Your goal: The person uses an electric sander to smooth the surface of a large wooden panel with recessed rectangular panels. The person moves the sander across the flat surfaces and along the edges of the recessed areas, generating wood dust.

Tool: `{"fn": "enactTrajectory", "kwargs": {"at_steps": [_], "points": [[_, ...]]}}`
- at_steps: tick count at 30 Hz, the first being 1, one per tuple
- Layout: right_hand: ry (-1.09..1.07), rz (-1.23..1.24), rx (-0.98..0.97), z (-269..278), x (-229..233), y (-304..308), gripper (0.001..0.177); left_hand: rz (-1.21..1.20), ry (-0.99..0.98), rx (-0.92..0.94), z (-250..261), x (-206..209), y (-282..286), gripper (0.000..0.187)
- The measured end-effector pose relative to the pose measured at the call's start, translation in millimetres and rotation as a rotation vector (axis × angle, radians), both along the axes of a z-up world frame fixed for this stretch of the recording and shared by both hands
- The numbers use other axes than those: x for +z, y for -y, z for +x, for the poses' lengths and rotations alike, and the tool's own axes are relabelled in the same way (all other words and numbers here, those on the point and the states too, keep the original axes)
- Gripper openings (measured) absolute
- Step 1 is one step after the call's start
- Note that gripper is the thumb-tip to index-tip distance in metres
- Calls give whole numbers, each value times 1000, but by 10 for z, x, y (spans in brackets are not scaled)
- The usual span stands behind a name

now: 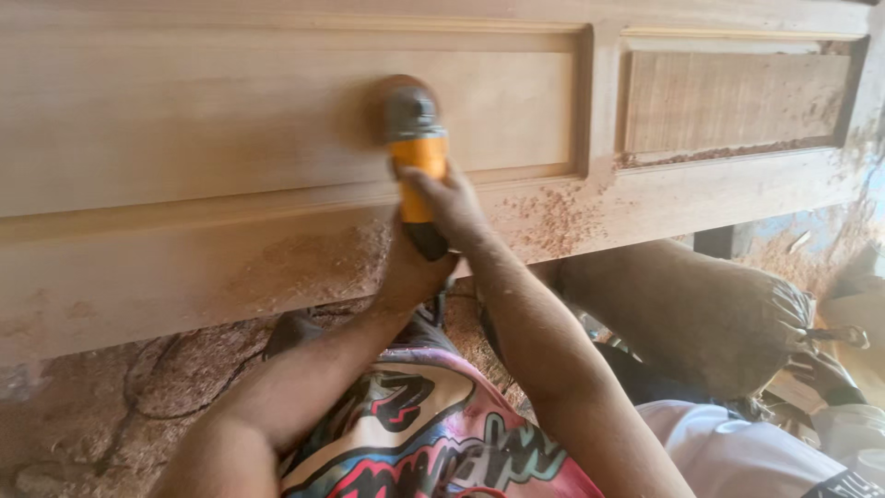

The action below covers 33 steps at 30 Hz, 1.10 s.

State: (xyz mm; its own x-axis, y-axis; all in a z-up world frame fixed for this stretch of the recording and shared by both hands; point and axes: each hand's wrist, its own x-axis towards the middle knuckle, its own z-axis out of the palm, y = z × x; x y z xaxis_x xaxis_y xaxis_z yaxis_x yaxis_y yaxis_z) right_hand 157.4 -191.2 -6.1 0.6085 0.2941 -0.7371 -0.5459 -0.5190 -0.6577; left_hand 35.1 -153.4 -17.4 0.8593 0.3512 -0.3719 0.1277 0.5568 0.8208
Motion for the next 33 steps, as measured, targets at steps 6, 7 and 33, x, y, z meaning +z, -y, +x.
{"fn": "enactTrajectory", "kwargs": {"at_steps": [6, 7, 33], "points": [[147, 24, -373, 717, -32, 1229, 54, -29, -85, -387, 825, 209, 684, 93], [160, 55, -392, 763, -27, 1358, 51, -26, -35, -386, 922, 223, 787, 83], [107, 136, 324, -1282, 16, -1043, 63, 59, -112, 135, -1226, 71, -782, 72]]}}
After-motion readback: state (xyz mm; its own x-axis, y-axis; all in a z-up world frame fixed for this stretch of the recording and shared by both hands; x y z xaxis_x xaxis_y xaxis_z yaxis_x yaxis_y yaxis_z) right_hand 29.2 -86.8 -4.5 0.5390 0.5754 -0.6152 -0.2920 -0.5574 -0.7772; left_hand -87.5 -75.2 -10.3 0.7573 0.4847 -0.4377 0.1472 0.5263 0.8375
